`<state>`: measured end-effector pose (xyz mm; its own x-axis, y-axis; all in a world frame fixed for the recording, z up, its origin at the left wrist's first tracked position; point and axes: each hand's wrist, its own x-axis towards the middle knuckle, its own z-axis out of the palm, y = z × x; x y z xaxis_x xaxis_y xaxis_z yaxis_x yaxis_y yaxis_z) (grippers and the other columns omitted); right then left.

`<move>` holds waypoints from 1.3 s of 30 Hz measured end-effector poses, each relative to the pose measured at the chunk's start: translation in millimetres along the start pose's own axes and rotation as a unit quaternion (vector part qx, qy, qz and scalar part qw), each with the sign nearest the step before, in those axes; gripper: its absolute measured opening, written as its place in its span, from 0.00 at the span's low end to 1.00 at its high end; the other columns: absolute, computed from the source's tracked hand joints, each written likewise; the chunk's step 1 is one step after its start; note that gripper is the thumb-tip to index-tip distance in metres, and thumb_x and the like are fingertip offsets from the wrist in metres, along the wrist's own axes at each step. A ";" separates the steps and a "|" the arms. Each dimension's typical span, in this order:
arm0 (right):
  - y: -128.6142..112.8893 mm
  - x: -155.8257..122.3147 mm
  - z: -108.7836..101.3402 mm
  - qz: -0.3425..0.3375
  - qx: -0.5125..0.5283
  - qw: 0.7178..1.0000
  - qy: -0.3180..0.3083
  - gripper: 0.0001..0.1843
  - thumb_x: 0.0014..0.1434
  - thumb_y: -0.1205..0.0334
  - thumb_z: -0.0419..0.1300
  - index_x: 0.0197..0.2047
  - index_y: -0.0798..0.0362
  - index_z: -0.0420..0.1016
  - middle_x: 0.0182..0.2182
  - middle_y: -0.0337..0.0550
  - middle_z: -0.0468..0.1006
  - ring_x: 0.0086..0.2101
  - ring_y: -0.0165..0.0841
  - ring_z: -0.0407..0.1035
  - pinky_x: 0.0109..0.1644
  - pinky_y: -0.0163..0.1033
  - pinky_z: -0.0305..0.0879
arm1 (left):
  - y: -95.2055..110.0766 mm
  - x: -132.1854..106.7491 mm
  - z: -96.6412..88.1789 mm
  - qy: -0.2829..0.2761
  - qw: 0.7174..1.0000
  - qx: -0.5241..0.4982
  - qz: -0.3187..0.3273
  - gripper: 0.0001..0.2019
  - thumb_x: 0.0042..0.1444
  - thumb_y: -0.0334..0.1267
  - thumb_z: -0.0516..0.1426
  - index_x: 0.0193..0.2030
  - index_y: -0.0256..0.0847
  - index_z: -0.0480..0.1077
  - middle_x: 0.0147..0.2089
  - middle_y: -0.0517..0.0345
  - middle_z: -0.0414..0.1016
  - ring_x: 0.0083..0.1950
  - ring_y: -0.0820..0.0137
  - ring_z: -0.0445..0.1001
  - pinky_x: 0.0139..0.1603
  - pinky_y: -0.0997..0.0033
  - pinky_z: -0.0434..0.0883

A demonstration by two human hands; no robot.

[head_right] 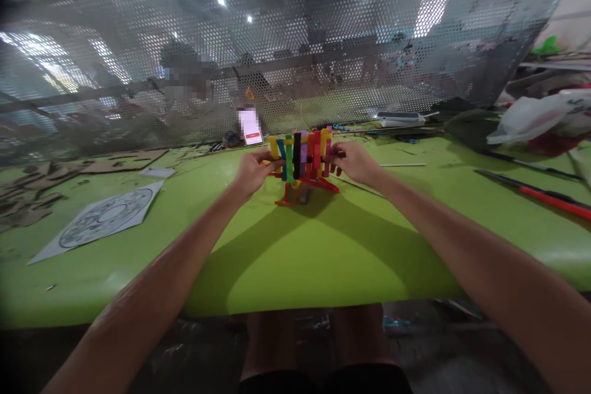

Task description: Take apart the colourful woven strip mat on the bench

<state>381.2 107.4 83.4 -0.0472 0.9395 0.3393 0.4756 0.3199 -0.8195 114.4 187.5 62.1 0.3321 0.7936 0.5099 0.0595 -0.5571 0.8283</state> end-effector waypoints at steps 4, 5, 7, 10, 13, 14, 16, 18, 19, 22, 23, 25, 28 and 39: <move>4.0 2.8 -4.9 0.003 -0.002 0.999 -0.033 0.08 0.62 0.62 0.67 0.32 0.53 0.78 0.27 0.46 0.82 0.27 0.35 0.76 0.29 0.40 0.74 | 0.9 1.1 -2.6 -0.041 0.998 0.012 -0.038 0.08 0.49 0.41 0.70 0.28 0.41 0.79 0.31 0.55 0.78 0.40 0.62 0.78 0.48 0.59 0.74; 4.6 3.0 -5.9 0.007 0.001 0.999 -0.036 0.08 0.63 0.61 0.67 0.32 0.53 0.77 0.27 0.45 0.81 0.26 0.35 0.76 0.29 0.40 0.74 | 1.4 0.9 -2.9 -0.051 0.998 0.010 -0.047 0.08 0.50 0.40 0.70 0.28 0.40 0.79 0.31 0.54 0.79 0.40 0.61 0.78 0.47 0.59 0.75; 4.3 2.6 -6.8 0.016 0.002 0.999 -0.039 0.08 0.64 0.60 0.66 0.33 0.53 0.75 0.27 0.44 0.81 0.24 0.34 0.75 0.28 0.40 0.73 | 3.7 0.0 -3.3 -0.062 0.996 -0.005 -0.057 0.06 0.51 0.38 0.70 0.29 0.40 0.79 0.32 0.54 0.80 0.42 0.60 0.80 0.48 0.58 0.77; -0.4 -0.2 -4.5 0.027 -0.013 0.999 -0.034 0.09 0.65 0.60 0.65 0.33 0.53 0.73 0.24 0.42 0.79 0.21 0.30 0.72 0.25 0.36 0.69 | 9.4 -2.0 -3.0 -0.078 0.994 -0.043 -0.064 0.04 0.52 0.36 0.69 0.34 0.39 0.81 0.36 0.52 0.82 0.43 0.61 0.81 0.52 0.57 0.78; -6.8 -3.9 1.1 0.043 -0.021 0.999 -0.008 0.11 0.64 0.62 0.66 0.31 0.52 0.72 0.20 0.38 0.76 0.18 0.28 0.67 0.21 0.33 0.62 | 15.3 -3.9 -1.5 -0.094 0.989 -0.083 -0.073 0.07 0.54 0.33 0.67 0.40 0.37 0.82 0.42 0.50 0.84 0.43 0.65 0.82 0.56 0.56 0.78; -8.2 -4.8 2.7 0.047 -0.020 0.999 -0.001 0.11 0.64 0.62 0.67 0.31 0.52 0.71 0.19 0.37 0.74 0.17 0.27 0.65 0.21 0.33 0.61 | 16.5 -4.3 -0.9 -0.096 0.988 -0.095 -0.079 0.08 0.54 0.32 0.66 0.41 0.37 0.82 0.43 0.50 0.84 0.43 0.65 0.82 0.56 0.56 0.79; -8.7 -5.6 4.1 0.046 -0.012 0.999 0.004 0.12 0.63 0.59 0.68 0.30 0.52 0.71 0.18 0.37 0.73 0.17 0.25 0.62 0.20 0.33 0.58 | 17.6 -4.8 -0.1 -0.094 0.985 -0.113 -0.092 0.08 0.54 0.32 0.66 0.42 0.36 0.81 0.43 0.50 0.84 0.43 0.64 0.82 0.55 0.55 0.80; -5.5 -4.8 2.4 0.033 0.004 0.999 -0.011 0.14 0.63 0.56 0.68 0.30 0.52 0.72 0.19 0.37 0.75 0.17 0.25 0.61 0.21 0.33 0.58 | 17.5 -4.8 -0.2 -0.094 0.982 -0.127 -0.102 0.09 0.54 0.31 0.66 0.43 0.36 0.80 0.43 0.50 0.83 0.43 0.64 0.83 0.54 0.54 0.81; -2.8 -3.8 0.5 0.024 0.013 0.999 -0.022 0.15 0.62 0.54 0.68 0.29 0.52 0.72 0.20 0.37 0.75 0.18 0.25 0.62 0.22 0.33 0.58 | 17.3 -4.8 -0.6 -0.097 0.981 -0.134 -0.104 0.09 0.54 0.31 0.66 0.43 0.37 0.80 0.43 0.50 0.83 0.44 0.64 0.83 0.54 0.55 0.81; 6.5 0.6 -6.9 0.005 0.027 0.998 -0.055 0.18 0.62 0.52 0.68 0.27 0.52 0.70 0.19 0.37 0.74 0.18 0.25 0.63 0.22 0.33 0.57 | 17.8 -5.0 -2.4 -0.112 0.976 -0.156 -0.106 0.08 0.54 0.30 0.65 0.42 0.38 0.80 0.45 0.51 0.83 0.45 0.65 0.82 0.55 0.58 0.81; 8.8 2.0 -9.2 0.005 0.028 0.998 -0.062 0.18 0.61 0.52 0.69 0.26 0.52 0.70 0.19 0.37 0.74 0.18 0.25 0.63 0.22 0.33 0.57 | 18.6 -5.1 -3.1 -0.115 0.974 -0.162 -0.108 0.08 0.54 0.29 0.65 0.42 0.38 0.80 0.46 0.51 0.83 0.45 0.66 0.82 0.55 0.59 0.81; 10.1 3.6 -12.1 0.011 0.036 0.996 -0.075 0.17 0.61 0.52 0.69 0.27 0.52 0.71 0.20 0.37 0.75 0.18 0.26 0.63 0.23 0.33 0.57 | 20.7 -5.3 -4.5 -0.114 0.972 -0.172 -0.116 0.09 0.54 0.30 0.65 0.42 0.39 0.80 0.47 0.51 0.83 0.46 0.65 0.82 0.52 0.60 0.81; 3.4 2.2 -11.8 0.019 0.078 0.992 -0.094 0.11 0.60 0.54 0.68 0.34 0.51 0.75 0.23 0.38 0.77 0.20 0.28 0.66 0.24 0.35 0.61 | 23.6 -5.6 -6.1 -0.110 0.967 -0.186 -0.134 0.11 0.52 0.30 0.66 0.43 0.41 0.80 0.47 0.50 0.83 0.45 0.64 0.82 0.48 0.60 0.82; -14.0 -7.7 -7.2 0.178 0.221 0.958 -0.036 0.13 0.59 0.78 0.55 0.28 0.56 0.75 0.25 0.43 0.78 0.21 0.27 0.68 0.28 0.36 0.63 | 21.1 -11.7 -2.2 -0.120 0.958 -0.194 -0.171 0.04 0.51 0.31 0.65 0.35 0.40 0.79 0.40 0.52 0.82 0.40 0.66 0.80 0.47 0.60 0.80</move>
<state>381.2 94.8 95.6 -0.0197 0.9997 -0.0175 0.0555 -0.0164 -0.9983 109.7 166.9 74.1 0.5661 0.8080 0.1635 -0.1357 -0.1043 0.9852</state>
